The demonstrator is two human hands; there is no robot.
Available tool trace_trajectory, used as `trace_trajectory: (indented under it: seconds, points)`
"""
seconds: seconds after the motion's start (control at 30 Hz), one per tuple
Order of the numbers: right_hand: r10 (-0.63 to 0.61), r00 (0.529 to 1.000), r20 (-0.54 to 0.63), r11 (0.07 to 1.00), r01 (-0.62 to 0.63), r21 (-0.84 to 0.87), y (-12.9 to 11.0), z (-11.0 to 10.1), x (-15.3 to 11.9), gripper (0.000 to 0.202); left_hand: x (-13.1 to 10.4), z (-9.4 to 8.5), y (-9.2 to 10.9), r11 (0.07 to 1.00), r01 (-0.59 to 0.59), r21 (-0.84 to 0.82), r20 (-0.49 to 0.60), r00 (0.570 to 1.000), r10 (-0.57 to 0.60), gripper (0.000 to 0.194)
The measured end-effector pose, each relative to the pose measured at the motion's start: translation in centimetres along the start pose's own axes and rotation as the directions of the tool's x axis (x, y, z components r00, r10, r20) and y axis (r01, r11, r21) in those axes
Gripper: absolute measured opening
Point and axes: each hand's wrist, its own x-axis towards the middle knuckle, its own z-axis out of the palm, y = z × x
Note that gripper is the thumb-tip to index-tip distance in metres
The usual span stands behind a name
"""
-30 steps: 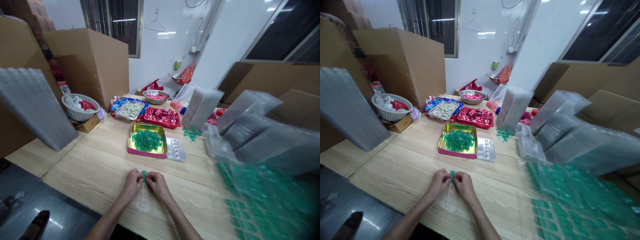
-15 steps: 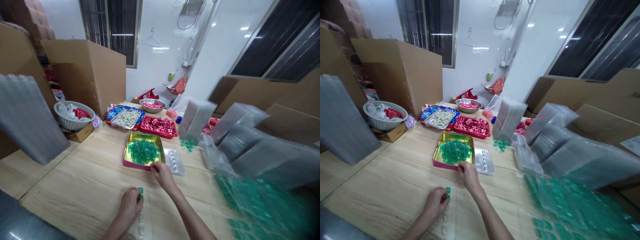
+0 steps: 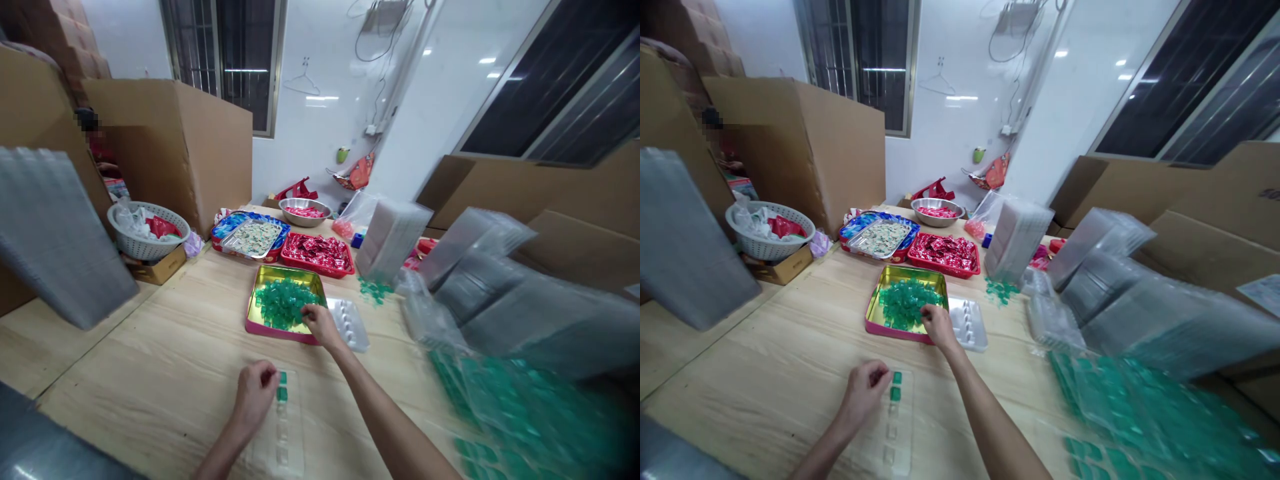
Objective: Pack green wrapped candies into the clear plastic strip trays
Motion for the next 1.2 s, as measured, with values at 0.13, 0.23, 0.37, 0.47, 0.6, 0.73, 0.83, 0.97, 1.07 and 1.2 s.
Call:
trace_trajectory:
  seconds: [0.13,0.23,0.37,0.47,0.6,0.73,0.83,0.97,1.07,1.2]
  points:
    - [-0.014,1.0,-0.019,0.991,0.017,0.135,-0.1,0.0,-2.2,0.022,0.9,0.4,1.5,0.868,0.189,-0.459,0.032,0.98,-0.197,0.018]
    - [0.025,1.0,-0.006,0.996,-0.025,0.09,-0.4,-0.1,-2.1,0.023,1.4,0.8,2.2,0.72,0.273,-0.638,0.074,0.953,-0.295,0.027]
    - [0.042,0.996,0.074,0.998,-0.044,0.034,-1.1,0.1,0.4,0.016,1.3,0.8,1.8,0.709,0.288,-0.643,0.099,0.95,-0.296,0.029]
    - [0.078,0.989,0.128,0.997,-0.08,0.008,-1.9,0.8,2.3,0.014,1.0,0.4,1.1,0.726,0.294,-0.621,0.094,0.948,-0.304,0.029]
    - [0.125,0.981,0.147,0.989,-0.135,0.06,-2.3,1.4,3.2,0.018,1.0,-0.5,0.6,0.723,0.312,-0.617,0.094,0.941,-0.326,0.029]
    - [0.134,0.98,0.146,0.961,-0.164,0.224,-2.0,-0.2,2.0,0.013,1.2,-1.0,0.9,0.724,0.294,-0.624,0.096,0.948,-0.302,0.026]
    - [0.117,0.982,0.145,0.901,-0.167,0.401,-2.5,-1.8,-0.4,0.006,1.3,-0.8,1.6,0.75,0.217,-0.625,0.063,0.971,-0.229,0.024]
    - [0.067,0.96,0.272,0.515,-0.267,0.814,-4.0,-2.4,-5.4,0.018,0.6,0.1,2.7,0.777,0.063,-0.626,0.009,0.997,-0.074,0.04]
    - [0.076,0.924,0.375,0.328,-0.378,0.866,-4.9,-1.7,-8.7,0.023,-0.2,0.3,3.1,0.815,0.006,-0.579,0.044,0.999,0.024,0.025]
    - [0.058,0.914,0.402,0.308,-0.399,0.864,-5.5,-0.8,-11.0,0.027,-1.2,-0.3,3.1,0.819,0.115,-0.562,0.142,0.989,-0.041,0.015]
